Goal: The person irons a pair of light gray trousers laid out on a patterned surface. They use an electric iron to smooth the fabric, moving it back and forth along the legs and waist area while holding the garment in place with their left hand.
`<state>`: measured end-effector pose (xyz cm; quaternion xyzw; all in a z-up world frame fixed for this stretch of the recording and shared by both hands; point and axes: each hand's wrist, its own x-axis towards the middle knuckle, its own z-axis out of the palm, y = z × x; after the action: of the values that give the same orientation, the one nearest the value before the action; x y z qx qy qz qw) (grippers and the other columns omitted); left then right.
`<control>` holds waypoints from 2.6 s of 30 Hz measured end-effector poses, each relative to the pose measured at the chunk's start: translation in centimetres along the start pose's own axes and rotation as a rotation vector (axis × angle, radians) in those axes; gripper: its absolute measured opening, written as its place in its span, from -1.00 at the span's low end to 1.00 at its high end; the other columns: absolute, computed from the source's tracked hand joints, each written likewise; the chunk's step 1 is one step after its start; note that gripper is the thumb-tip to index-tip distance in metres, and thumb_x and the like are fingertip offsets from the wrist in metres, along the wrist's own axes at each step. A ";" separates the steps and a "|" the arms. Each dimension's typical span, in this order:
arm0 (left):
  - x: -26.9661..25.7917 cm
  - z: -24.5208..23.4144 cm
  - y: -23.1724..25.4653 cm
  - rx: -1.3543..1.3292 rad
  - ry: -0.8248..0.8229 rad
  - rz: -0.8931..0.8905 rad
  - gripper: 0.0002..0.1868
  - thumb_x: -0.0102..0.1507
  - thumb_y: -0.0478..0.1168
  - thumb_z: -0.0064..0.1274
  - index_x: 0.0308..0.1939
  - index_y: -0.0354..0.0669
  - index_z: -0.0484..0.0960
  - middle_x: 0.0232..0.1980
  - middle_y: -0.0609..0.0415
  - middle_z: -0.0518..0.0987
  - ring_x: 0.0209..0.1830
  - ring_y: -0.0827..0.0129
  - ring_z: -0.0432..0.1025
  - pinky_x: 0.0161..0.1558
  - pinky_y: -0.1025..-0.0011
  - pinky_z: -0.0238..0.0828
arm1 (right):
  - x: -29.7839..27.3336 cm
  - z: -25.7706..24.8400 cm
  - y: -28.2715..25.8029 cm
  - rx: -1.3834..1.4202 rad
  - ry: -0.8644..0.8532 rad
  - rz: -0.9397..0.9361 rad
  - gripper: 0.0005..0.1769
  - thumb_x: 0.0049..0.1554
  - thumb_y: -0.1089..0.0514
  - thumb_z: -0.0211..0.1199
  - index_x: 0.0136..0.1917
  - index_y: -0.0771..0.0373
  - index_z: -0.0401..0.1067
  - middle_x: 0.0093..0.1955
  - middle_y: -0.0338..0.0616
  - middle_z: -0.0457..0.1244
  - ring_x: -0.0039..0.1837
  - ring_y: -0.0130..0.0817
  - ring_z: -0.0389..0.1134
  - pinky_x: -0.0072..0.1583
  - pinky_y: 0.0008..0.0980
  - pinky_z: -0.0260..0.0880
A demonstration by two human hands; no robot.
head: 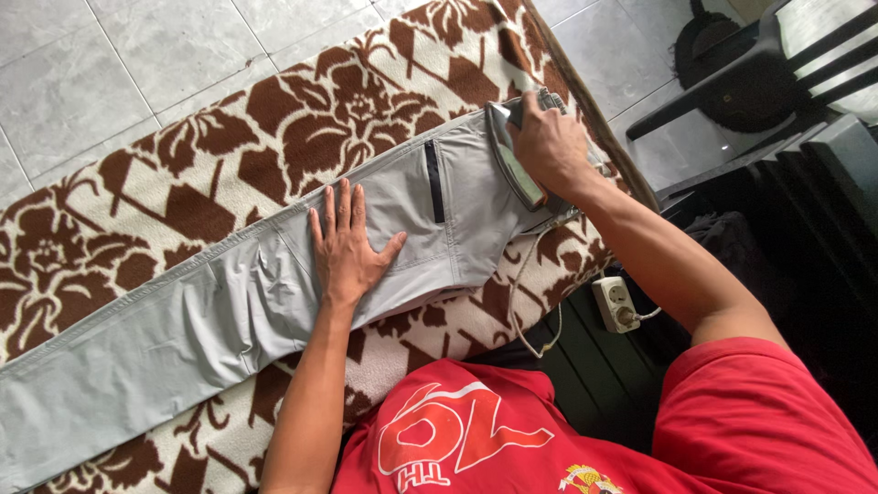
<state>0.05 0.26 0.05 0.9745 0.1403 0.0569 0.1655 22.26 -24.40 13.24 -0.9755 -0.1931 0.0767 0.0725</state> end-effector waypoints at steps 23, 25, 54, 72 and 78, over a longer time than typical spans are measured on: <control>0.0 -1.5 0.7 -0.031 0.006 -0.017 0.19 0.15 0.54 -0.09 0.61 -0.13 -0.01 0.71 0.04 -0.15 0.70 0.18 -0.32 0.60 -0.02 -0.53 | 0.9 0.7 3.4 -0.087 0.164 -0.013 -0.57 0.32 -0.03 0.23 0.27 0.31 0.31 -0.26 0.25 0.39 -0.31 0.05 0.44 -0.34 -0.07 0.44; 0.0 -1.6 0.7 -0.037 0.005 -0.022 0.19 0.15 0.54 -0.09 0.62 -0.13 -0.01 0.71 0.04 -0.15 0.71 0.19 -0.32 0.61 -0.01 -0.52 | 1.3 0.8 3.6 -0.056 0.157 0.030 -0.58 0.29 -0.04 0.23 0.27 0.27 0.31 -0.24 0.25 0.39 -0.29 0.05 0.44 -0.33 -0.05 0.45; 0.0 -1.4 0.4 -0.001 -0.029 -0.015 0.21 0.17 0.58 -0.14 0.62 -0.12 -0.12 0.71 0.06 -0.24 0.71 0.19 -0.36 0.60 0.00 -0.56 | -4.9 -1.0 7.8 0.001 -0.101 -0.067 -0.44 0.18 -0.28 0.32 0.22 0.16 0.46 -0.09 0.15 0.42 -0.08 0.08 0.50 -0.01 0.02 0.50; 0.2 -0.5 -0.1 0.033 -0.046 -0.026 0.14 0.20 0.53 -0.18 0.63 -0.08 -0.08 0.71 0.09 -0.24 0.71 0.19 -0.36 0.57 -0.10 -0.68 | -3.5 0.4 2.0 -0.065 -0.187 -0.359 -0.43 0.15 -0.40 0.27 0.19 0.02 0.51 -0.16 0.01 0.45 -0.19 -0.05 0.49 -0.09 -0.04 0.49; 0.1 -0.7 0.1 0.013 -0.067 -0.038 0.13 0.18 0.51 -0.16 0.62 -0.05 -0.10 0.71 0.10 -0.26 0.71 0.21 -0.37 0.57 -0.06 -0.69 | -4.7 -1.0 4.9 -0.064 -0.313 -0.445 -0.44 0.00 -0.38 0.33 0.16 -0.09 0.55 -0.16 -0.06 0.46 -0.19 -0.06 0.49 -0.13 -0.03 0.47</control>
<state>0.12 0.38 0.72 0.9741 0.1533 0.0201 0.1650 19.96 -30.84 13.92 -0.8871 -0.4139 0.2027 0.0258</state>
